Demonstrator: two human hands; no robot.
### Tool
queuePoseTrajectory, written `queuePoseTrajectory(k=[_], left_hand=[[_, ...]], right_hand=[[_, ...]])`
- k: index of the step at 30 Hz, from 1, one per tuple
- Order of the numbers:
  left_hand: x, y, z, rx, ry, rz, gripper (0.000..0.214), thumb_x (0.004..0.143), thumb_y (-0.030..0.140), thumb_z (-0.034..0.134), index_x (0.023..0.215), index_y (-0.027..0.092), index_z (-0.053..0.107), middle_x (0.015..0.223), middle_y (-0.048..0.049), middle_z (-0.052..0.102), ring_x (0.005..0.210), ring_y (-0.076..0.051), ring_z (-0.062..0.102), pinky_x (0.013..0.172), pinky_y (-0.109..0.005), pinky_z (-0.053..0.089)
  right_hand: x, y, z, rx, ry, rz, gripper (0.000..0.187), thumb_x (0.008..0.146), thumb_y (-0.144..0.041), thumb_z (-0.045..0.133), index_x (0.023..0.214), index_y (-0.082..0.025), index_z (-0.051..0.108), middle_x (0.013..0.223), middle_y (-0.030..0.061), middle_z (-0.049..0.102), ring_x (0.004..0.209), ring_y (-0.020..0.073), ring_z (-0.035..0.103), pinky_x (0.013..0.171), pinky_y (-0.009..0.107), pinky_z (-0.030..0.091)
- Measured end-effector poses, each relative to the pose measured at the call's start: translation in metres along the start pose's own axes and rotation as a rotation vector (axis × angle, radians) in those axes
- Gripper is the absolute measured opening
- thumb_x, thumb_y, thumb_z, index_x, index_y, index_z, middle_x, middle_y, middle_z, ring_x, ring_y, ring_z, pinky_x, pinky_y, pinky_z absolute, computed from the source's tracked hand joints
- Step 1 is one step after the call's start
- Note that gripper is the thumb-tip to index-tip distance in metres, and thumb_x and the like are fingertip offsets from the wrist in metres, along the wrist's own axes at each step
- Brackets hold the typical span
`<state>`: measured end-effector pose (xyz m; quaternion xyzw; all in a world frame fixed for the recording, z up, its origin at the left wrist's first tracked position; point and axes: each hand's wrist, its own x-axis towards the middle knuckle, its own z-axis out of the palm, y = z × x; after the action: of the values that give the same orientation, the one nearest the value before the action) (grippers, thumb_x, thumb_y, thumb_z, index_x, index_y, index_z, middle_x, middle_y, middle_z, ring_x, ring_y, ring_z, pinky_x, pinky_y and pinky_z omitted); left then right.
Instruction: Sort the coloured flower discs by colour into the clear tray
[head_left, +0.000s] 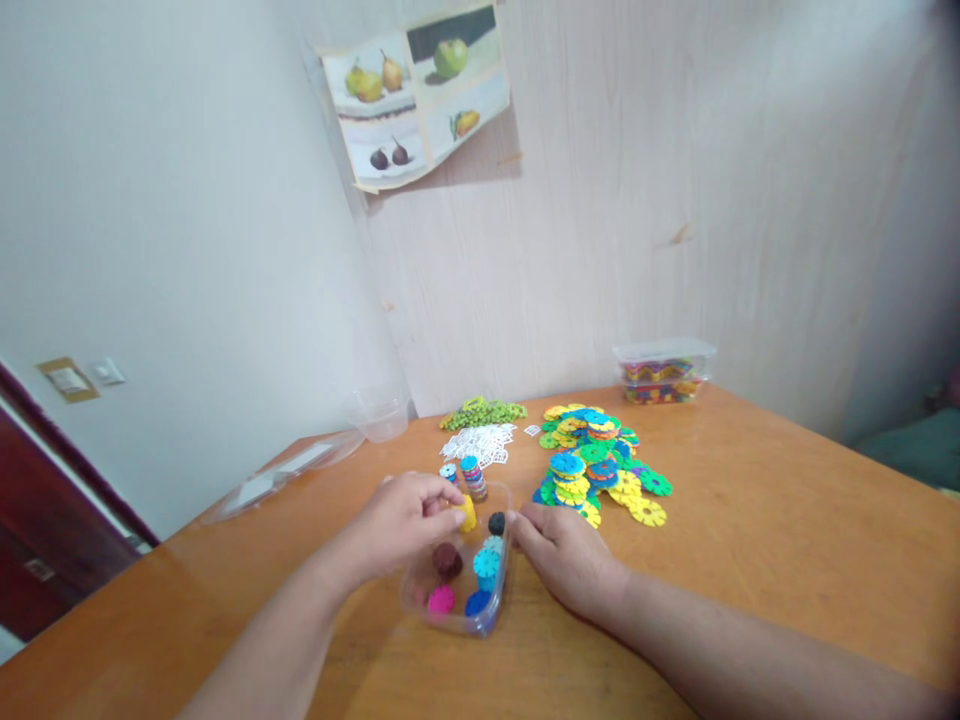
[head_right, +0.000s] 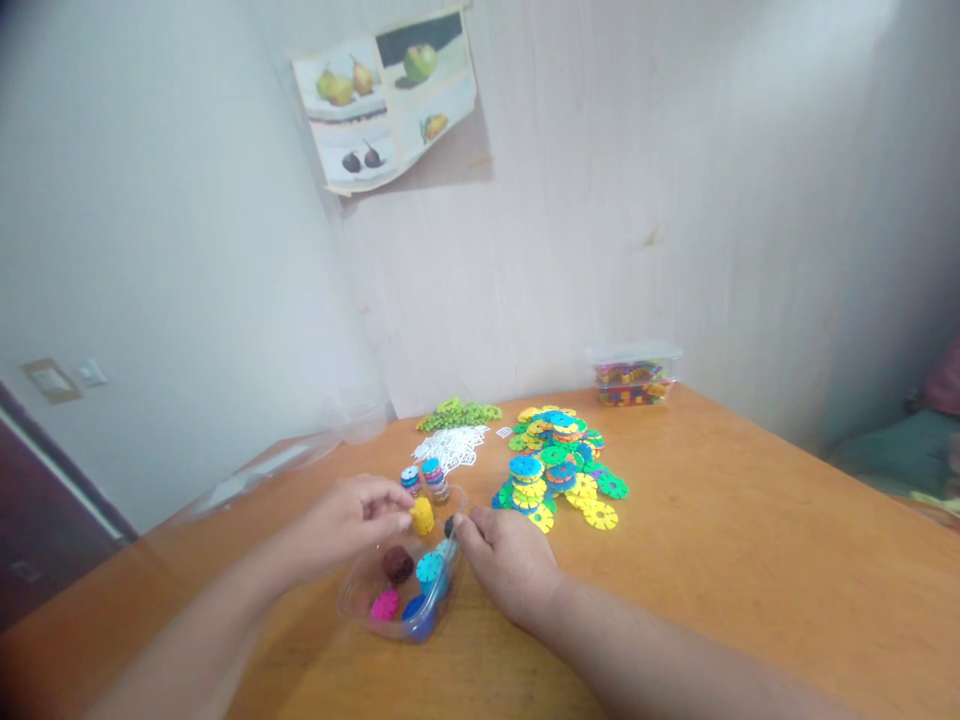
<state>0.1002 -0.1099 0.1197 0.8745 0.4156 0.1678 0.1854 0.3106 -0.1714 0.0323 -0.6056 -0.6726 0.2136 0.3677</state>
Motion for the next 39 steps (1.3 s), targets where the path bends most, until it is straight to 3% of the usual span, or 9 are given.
queuePoseTrajectory(k=[2, 4, 7, 12, 17, 32, 39], left_hand=[[0.002, -0.013, 0.005, -0.240, 0.244, -0.100, 0.033, 0.083, 0.049, 0.053, 0.085, 0.019, 0.067, 0.075, 0.0006, 0.063, 0.070, -0.014, 0.053, 0.066, -0.024, 0.038], [0.004, -0.028, 0.013, -0.352, 0.488, -0.190, 0.039, 0.083, 0.053, 0.052, 0.077, 0.017, 0.063, 0.066, 0.0020, 0.057, 0.064, -0.012, 0.049, 0.062, -0.022, 0.037], [0.006, -0.050, 0.028, -0.397, 0.615, -0.273, 0.043, 0.080, 0.057, 0.054, 0.068, 0.016, 0.058, 0.057, 0.0038, 0.049, 0.058, -0.011, 0.044, 0.058, -0.022, 0.034], [0.010, -0.077, 0.048, -0.323, 0.499, -0.294, 0.044, 0.080, 0.056, 0.052, 0.060, 0.017, 0.050, 0.054, 0.0046, 0.045, 0.056, -0.011, 0.042, 0.057, -0.022, 0.032], [0.013, -0.086, 0.055, -0.278, 0.445, -0.279, 0.045, 0.082, 0.055, 0.050, 0.058, 0.017, 0.047, 0.055, 0.0052, 0.041, 0.057, -0.011, 0.041, 0.056, -0.022, 0.029], [0.009, -0.075, 0.056, -0.339, 0.308, -0.240, 0.046, 0.080, 0.055, 0.050, 0.055, 0.017, 0.044, 0.054, 0.0051, 0.037, 0.057, -0.010, 0.037, 0.053, -0.022, 0.024], [0.010, -0.074, 0.057, -0.380, 0.311, -0.247, 0.045, 0.080, 0.054, 0.051, 0.054, 0.017, 0.044, 0.053, 0.0050, 0.037, 0.056, -0.011, 0.037, 0.052, -0.022, 0.023]], right_hand=[[-0.001, 0.000, 0.000, 0.006, -0.002, 0.002, 0.048, 0.095, -0.050, 0.033, 0.063, -0.020, 0.052, 0.065, 0.0004, 0.060, 0.062, 0.0130, 0.052, 0.057, 0.024, 0.031], [-0.001, -0.001, -0.001, 0.014, 0.001, 0.005, 0.047, 0.095, -0.051, 0.033, 0.064, -0.020, 0.051, 0.065, 0.0003, 0.060, 0.063, 0.0133, 0.052, 0.057, 0.024, 0.032], [-0.002, -0.001, -0.001, 0.027, 0.005, 0.015, 0.047, 0.095, -0.051, 0.033, 0.064, -0.020, 0.051, 0.066, 0.0001, 0.060, 0.063, 0.0136, 0.052, 0.058, 0.024, 0.033], [-0.002, 0.002, 0.002, 0.026, 0.013, 0.042, 0.048, 0.094, -0.054, 0.032, 0.065, -0.021, 0.051, 0.065, -0.0001, 0.059, 0.062, 0.0142, 0.052, 0.058, 0.025, 0.035], [-0.004, 0.003, 0.003, 0.036, -0.006, 0.062, 0.050, 0.093, -0.058, 0.031, 0.066, -0.021, 0.052, 0.064, -0.0001, 0.057, 0.060, 0.0143, 0.050, 0.058, 0.025, 0.037], [-0.008, 0.001, 0.001, -0.005, -0.034, 0.080, 0.047, 0.094, -0.056, 0.033, 0.066, -0.021, 0.047, 0.063, -0.0008, 0.056, 0.059, 0.0137, 0.048, 0.057, 0.025, 0.035], [-0.007, 0.000, 0.001, -0.014, -0.027, 0.092, 0.049, 0.094, -0.057, 0.034, 0.063, -0.021, 0.045, 0.061, -0.0009, 0.053, 0.058, 0.0138, 0.046, 0.056, 0.025, 0.034]])
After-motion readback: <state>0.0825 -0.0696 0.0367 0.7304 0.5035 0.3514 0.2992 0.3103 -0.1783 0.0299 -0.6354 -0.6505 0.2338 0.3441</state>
